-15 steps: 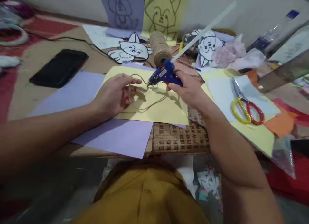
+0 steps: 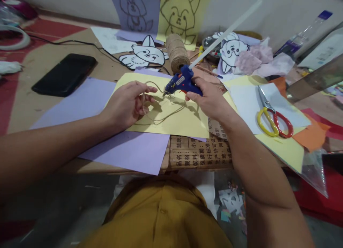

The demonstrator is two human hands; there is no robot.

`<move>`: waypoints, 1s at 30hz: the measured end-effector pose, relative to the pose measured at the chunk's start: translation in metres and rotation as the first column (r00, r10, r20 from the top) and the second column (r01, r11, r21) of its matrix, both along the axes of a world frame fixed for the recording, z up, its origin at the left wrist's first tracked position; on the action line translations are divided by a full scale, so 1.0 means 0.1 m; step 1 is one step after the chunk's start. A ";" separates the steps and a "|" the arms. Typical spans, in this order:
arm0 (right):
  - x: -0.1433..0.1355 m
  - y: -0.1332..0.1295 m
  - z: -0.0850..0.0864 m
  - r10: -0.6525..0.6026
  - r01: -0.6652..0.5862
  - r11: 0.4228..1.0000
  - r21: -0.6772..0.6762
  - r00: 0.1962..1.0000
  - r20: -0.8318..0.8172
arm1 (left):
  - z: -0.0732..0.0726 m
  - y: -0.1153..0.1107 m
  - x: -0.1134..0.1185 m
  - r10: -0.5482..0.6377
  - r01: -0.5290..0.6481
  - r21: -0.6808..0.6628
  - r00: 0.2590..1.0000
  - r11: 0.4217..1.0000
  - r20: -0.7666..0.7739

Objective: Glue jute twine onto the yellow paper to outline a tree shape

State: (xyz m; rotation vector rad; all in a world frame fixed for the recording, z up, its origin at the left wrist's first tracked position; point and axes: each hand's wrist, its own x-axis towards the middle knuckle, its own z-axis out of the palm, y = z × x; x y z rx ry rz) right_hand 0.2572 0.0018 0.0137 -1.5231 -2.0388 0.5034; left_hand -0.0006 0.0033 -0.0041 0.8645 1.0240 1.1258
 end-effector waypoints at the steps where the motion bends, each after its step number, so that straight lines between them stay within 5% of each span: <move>1: 0.00 0.00 -0.01 -0.003 0.003 1.000 0.011 1.000 0.000 | 0.00 0.00 0.00 -0.001 0.001 0.003 1.000 1.000 0.002; 30: -0.02 0.02 -0.07 -0.006 0.006 0.998 0.060 1.000 -0.002 | 0.02 0.00 -0.01 -0.025 0.025 -0.014 1.000 1.000 -0.011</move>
